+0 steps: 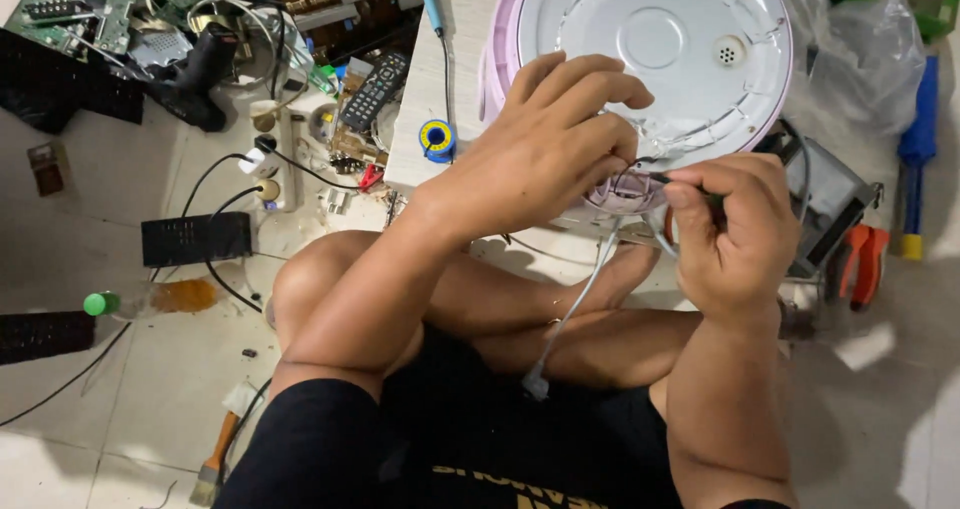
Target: The person is connecting and organizing wires inside the lid of a rice cooker as part of a repair process.
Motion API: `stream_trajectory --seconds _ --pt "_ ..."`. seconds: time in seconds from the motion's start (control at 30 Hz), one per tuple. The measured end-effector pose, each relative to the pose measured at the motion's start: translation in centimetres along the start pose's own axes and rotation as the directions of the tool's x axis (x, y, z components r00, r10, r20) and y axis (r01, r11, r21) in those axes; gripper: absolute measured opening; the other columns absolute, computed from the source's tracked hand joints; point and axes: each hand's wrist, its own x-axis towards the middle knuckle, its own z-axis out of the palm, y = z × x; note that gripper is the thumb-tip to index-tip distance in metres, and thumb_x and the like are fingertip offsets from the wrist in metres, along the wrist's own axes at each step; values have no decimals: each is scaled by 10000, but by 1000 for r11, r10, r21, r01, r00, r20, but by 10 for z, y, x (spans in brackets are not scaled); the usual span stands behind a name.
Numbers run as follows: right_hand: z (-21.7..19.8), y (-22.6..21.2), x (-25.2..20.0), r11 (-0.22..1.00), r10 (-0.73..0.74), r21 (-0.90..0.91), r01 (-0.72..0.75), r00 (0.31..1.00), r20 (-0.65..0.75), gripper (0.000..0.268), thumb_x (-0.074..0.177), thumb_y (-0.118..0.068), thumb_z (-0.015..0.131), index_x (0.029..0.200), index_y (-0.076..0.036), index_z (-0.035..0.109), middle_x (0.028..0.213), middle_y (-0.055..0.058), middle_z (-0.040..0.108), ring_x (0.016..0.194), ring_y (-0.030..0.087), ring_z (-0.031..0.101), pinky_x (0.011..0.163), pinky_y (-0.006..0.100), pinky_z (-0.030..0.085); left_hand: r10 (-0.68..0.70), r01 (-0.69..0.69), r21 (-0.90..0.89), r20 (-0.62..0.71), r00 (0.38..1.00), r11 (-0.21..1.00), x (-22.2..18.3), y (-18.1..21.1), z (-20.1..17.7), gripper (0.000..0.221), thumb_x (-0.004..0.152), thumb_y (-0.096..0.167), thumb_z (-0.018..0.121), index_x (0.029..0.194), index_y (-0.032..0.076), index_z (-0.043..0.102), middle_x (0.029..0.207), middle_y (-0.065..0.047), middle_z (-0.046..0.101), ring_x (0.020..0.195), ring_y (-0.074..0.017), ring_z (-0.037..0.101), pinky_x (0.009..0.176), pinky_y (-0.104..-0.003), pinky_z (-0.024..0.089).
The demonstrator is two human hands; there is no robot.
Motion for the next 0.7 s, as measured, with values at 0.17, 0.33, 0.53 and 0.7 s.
stream_trajectory --seconds 0.17,0.33,0.53,0.7 --pt "0 -8 6 999 -22 -39 23 999 36 136 972 124 734 1092 90 679 1081 183 648 1009 313 548 931 413 461 2 -2 -10 34 999 1000 0 -3 2 99 962 102 678 1006 89 590 1274 -54 581 1304 -268 482 1177 -576 295" --pt "0 -8 11 992 -65 -101 73 995 80 178 924 116 755 1075 60 678 1069 162 664 1033 334 576 1034 446 423 -14 14 -27 36 999 1000 0 -3 6 102 965 101 654 1029 95 576 1261 -58 593 1289 -266 494 1188 -594 265" --pt "7 -17 12 978 -71 -195 71 997 6 171 925 95 791 1054 44 691 1023 148 663 968 316 575 998 433 410 -9 13 -53 58 998 999 2 -5 6 112 961 124 668 1037 89 593 1245 -60 593 1282 -265 494 1193 -591 249" --pt "2 -24 15 984 -51 -170 51 999 3 225 838 141 811 1037 38 783 979 101 705 956 269 585 983 388 423 -22 26 -70 65 998 997 2 -5 4 133 924 96 710 1016 80 616 1238 -49 596 1284 -257 491 1206 -561 256"
